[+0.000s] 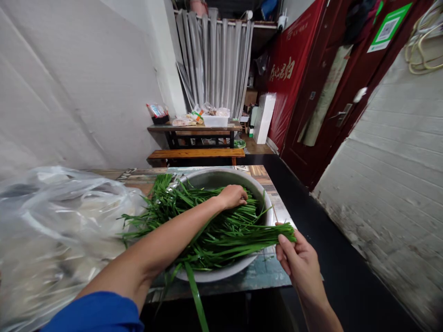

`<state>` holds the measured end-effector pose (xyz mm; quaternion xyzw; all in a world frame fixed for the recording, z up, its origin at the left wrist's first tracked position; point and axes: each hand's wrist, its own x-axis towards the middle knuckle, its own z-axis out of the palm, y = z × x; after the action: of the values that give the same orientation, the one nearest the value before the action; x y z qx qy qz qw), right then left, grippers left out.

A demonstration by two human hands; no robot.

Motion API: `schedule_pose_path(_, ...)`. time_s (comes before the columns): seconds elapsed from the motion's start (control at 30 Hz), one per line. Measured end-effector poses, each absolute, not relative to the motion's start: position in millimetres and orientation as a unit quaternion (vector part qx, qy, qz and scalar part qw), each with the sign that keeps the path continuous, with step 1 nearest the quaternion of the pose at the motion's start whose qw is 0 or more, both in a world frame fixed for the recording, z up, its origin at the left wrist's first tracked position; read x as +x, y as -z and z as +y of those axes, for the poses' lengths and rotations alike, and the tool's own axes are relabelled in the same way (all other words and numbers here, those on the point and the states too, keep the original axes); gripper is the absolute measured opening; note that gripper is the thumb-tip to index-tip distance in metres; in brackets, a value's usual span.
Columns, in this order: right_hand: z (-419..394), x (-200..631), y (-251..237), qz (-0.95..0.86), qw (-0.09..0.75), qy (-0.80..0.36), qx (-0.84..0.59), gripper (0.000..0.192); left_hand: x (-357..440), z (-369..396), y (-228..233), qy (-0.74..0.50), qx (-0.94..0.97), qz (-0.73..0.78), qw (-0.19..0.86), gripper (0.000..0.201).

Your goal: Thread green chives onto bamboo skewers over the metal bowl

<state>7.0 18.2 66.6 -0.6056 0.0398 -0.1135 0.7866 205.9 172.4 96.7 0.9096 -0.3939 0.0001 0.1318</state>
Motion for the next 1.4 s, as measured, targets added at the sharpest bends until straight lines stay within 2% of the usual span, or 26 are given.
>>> schedule_pose_path(0.1,17,8,-68,0.033,0.784,0.108,-0.610,0.018,200,168,-103,-0.029,0.899,-0.407,0.159,0.014)
schedule_pose_path(0.2,16,7,-67,0.039,0.783,0.106,-0.611,0.021,193,167,-107,0.034,0.884,-0.430,0.184,0.008)
schedule_pose_path(0.27,16,7,-66,0.046,0.784,0.105,-0.610,0.021,191,166,-105,0.064,0.885,-0.424,0.181,0.008)
schedule_pose_path(0.5,16,8,-66,0.041,0.781,0.097,-0.615,0.027,195,164,-94,0.037,0.907,-0.385,0.166,0.014)
schedule_pose_path(0.7,16,12,-70,0.034,0.785,0.085,-0.612,0.030,196,171,-103,0.054,0.893,-0.362,0.263,0.013)
schedule_pose_path(1.1,16,46,-84,-0.013,0.796,0.042,-0.604,0.021,181,171,-120,0.087,0.836,-0.247,0.483,0.022)
schedule_pose_path(1.4,19,54,-84,-0.017,0.809,0.040,-0.586,0.018,166,161,-130,0.121,0.786,-0.242,0.556,0.027)
